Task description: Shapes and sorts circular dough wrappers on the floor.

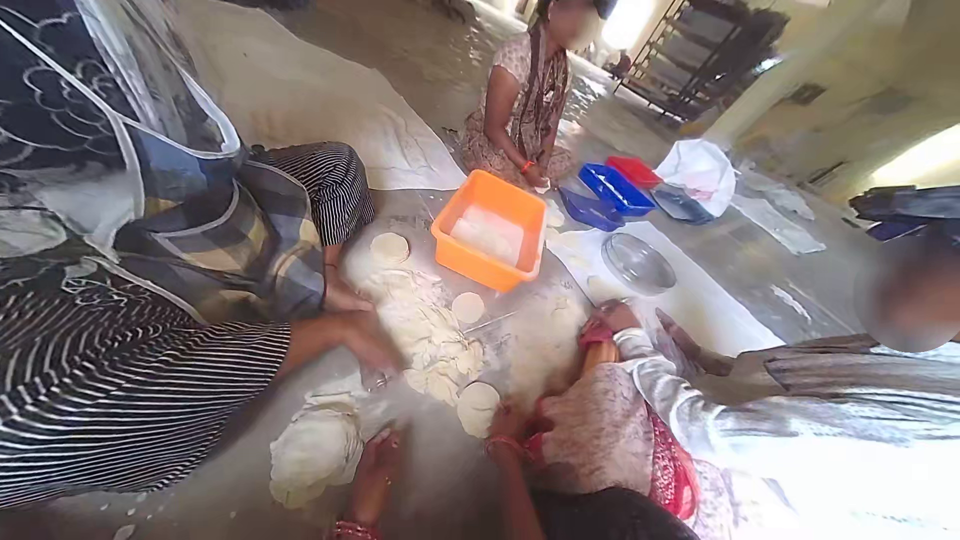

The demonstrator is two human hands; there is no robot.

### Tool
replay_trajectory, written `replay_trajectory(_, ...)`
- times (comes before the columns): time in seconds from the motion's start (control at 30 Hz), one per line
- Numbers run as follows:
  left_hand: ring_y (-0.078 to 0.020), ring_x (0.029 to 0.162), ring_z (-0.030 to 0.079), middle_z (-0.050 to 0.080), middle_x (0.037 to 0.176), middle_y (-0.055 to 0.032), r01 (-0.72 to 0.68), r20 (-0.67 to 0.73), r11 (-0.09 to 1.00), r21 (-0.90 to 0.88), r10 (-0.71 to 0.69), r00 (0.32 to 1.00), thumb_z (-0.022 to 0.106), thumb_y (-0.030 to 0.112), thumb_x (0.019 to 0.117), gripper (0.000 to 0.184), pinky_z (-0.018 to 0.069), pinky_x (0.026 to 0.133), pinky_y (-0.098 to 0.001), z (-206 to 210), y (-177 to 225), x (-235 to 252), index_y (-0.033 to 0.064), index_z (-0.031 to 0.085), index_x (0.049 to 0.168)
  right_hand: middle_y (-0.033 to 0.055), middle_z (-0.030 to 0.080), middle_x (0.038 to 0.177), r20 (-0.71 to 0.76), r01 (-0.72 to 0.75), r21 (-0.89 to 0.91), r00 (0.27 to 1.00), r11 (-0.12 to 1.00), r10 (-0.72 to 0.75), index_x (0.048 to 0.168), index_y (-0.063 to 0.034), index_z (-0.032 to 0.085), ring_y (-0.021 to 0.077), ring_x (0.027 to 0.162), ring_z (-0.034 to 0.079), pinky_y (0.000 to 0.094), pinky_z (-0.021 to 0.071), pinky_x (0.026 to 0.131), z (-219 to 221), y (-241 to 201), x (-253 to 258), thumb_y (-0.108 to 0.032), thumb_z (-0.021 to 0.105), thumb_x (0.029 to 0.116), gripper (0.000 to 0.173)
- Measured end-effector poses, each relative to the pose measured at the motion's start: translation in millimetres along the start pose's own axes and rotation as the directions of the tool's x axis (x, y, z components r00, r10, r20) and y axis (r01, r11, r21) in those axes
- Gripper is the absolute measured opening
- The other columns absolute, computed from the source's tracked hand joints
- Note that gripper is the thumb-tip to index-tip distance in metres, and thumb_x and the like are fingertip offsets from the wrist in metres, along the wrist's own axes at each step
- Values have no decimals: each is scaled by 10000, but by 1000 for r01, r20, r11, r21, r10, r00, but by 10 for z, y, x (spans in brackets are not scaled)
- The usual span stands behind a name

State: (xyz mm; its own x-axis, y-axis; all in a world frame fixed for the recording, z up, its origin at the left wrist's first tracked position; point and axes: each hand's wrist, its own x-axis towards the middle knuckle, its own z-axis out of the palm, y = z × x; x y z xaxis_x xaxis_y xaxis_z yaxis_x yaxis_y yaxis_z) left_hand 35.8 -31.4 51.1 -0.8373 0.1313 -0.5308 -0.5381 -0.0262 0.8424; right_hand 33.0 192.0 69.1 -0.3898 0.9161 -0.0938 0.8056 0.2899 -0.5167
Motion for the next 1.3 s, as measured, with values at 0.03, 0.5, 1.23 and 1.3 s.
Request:
replay_trajectory(0.03,-328,1227,590,538,1417,-264,-1,7,1000,4,1,1000,516,125,1047,472,501,1000,-464,-7,-6,1,-58,404,1467,262,734,1048,-157,46,-54,986,997,-54,1033,49,759,395,1062,687,548,472,1015,-73,-115,-154,-90,533,956,276)
replay_trajectory(0.5,-308,1194,616,555,1398,-249,-122,-95,992,-14,120,988,513,142,1045,431,522,985,-451,-152,319,-120,-49,469,1428,285,541,1447,388,320,-215,895,923,-220,1437,7,545,419,1375,506,546,396,1158,71,-75,133,-168,561,1014,459)
replay_trajectory(1.23,-250,1184,604,531,1421,-206,-410,-685,822,-395,33,727,354,130,1080,386,512,945,-405,-1042,623,-274,-37,468,1409,152,712,1200,340,930,336,28,149,-940,1167,-106,762,359,1099,681,520,571,886,814,-590,-1882,-45,716,862,315)
replay_trajectory(1.3,-264,1182,609,531,1424,-212,-400,-681,823,-404,22,732,359,133,1089,377,516,944,-413,-1035,626,-270,-34,473,1408,159,707,1215,425,934,305,44,188,-904,1172,-85,754,371,1132,665,540,547,921,782,-699,-1906,-31,644,921,280)
